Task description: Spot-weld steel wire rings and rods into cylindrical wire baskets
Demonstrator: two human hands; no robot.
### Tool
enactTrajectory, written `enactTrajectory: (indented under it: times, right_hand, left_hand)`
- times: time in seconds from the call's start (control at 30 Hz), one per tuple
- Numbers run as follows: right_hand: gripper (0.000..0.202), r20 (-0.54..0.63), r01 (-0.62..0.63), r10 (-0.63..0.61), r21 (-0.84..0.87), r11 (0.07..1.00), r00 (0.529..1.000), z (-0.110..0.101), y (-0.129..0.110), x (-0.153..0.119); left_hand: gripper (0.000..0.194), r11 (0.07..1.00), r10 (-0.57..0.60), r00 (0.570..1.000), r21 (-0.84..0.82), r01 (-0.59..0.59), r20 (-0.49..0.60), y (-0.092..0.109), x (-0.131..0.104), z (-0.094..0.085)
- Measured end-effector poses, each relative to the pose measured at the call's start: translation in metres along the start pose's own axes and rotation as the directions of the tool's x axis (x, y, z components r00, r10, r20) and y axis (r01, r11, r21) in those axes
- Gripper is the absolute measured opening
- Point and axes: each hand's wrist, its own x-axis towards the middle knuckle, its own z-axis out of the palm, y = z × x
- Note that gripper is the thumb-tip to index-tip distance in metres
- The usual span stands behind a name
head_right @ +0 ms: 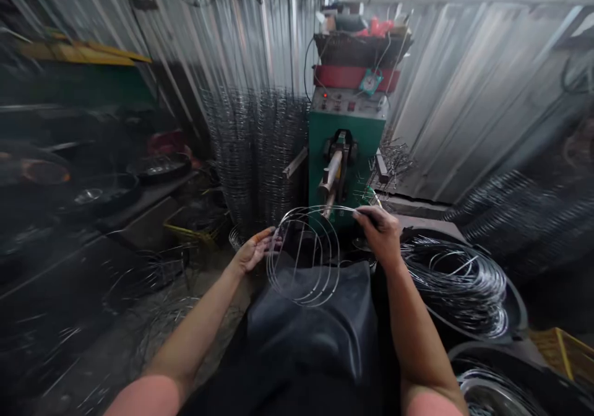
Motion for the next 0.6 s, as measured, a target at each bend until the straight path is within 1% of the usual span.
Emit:
enactTrajectory:
  times: [0.03, 0.07, 0.1, 0.13, 0.17, 0.2, 0.23, 0.27, 0.3, 0.33, 0.37, 0.4, 0.47, 0.53, 0.6]
  right_hand:
    - [0.016, 0.019, 0.028, -0.027, -0.043, 0.999, 0.999, 0.004, -0.010, 0.005]
    - [0.017, 0.044, 0.053, -0.049, -0.087, 0.995, 0.998, 0.009, -0.019, 0.008]
    - [0.019, 0.077, 0.076, -0.066, -0.126, 0.989, 0.995, 0.015, -0.026, 0.012]
    - [0.021, 0.119, 0.096, -0.078, -0.159, 0.983, 0.990, 0.021, -0.033, 0.015]
    - [0.022, 0.163, 0.114, -0.083, -0.186, 0.976, 0.983, 0.026, -0.040, 0.017]
    - [0.023, 0.204, 0.128, -0.085, -0.206, 0.970, 0.975, 0.030, -0.045, 0.019]
    - [0.023, 0.242, 0.139, -0.084, -0.221, 0.965, 0.967, 0.032, -0.050, 0.022]
    - [0.023, 0.273, 0.148, -0.082, -0.231, 0.962, 0.959, 0.032, -0.053, 0.024]
    - [0.023, 0.289, 0.155, -0.082, -0.237, 0.959, 0.954, 0.029, -0.055, 0.026]
    - [0.022, 0.291, 0.158, -0.084, -0.241, 0.958, 0.953, 0.025, -0.054, 0.027]
    - [0.023, 0.281, 0.155, -0.083, -0.245, 0.957, 0.956, 0.019, -0.051, 0.028]
    - [0.024, 0.262, 0.146, -0.078, -0.249, 0.958, 0.962, 0.013, -0.046, 0.028]
    - [0.027, 0.213, 0.106, -0.052, -0.248, 0.963, 0.976, 0.004, -0.028, 0.026]
    - [0.030, 0.192, 0.038, 0.005, -0.217, 0.976, 0.981, 0.002, -0.006, 0.021]
    - [0.032, 0.204, -0.044, 0.077, -0.163, 0.986, 0.976, 0.008, 0.017, 0.017]
  left_hand:
    - [0.038, 0.989, 0.132, 0.990, 0.070, -0.129, -0.048, 0.009, -0.003, 0.007]
    - [0.042, 0.955, 0.272, 0.961, 0.139, -0.264, -0.044, 0.018, -0.007, 0.016]
    - [0.048, 0.898, 0.398, 0.917, 0.196, -0.393, 0.014, 0.027, -0.011, 0.028]
    - [0.053, 0.834, 0.484, 0.867, 0.235, -0.499, 0.123, 0.036, -0.016, 0.041]
    - [0.058, 0.772, 0.526, 0.814, 0.264, -0.578, 0.247, 0.044, -0.021, 0.056]
    - [0.059, 0.720, 0.535, 0.767, 0.283, -0.633, 0.354, 0.051, -0.025, 0.071]
    - [0.055, 0.686, 0.521, 0.731, 0.293, -0.666, 0.440, 0.058, -0.027, 0.085]
    - [0.047, 0.663, 0.511, 0.703, 0.293, -0.688, 0.495, 0.064, -0.028, 0.098]
    - [0.039, 0.651, 0.511, 0.683, 0.284, -0.704, 0.522, 0.070, -0.027, 0.107]
    - [0.031, 0.646, 0.523, 0.670, 0.269, -0.715, 0.527, 0.075, -0.025, 0.115]
    - [0.027, 0.645, 0.541, 0.665, 0.254, -0.721, 0.515, 0.080, -0.021, 0.119]
    - [0.025, 0.651, 0.554, 0.668, 0.242, -0.719, 0.497, 0.085, -0.016, 0.121]
    - [0.027, 0.694, 0.526, 0.702, 0.234, -0.680, 0.481, 0.091, -0.005, 0.121]
    - [0.034, 0.765, 0.427, 0.755, 0.246, -0.595, 0.497, 0.092, 0.009, 0.117]
    - [0.043, 0.836, 0.298, 0.810, 0.271, -0.477, 0.505, 0.088, 0.024, 0.112]
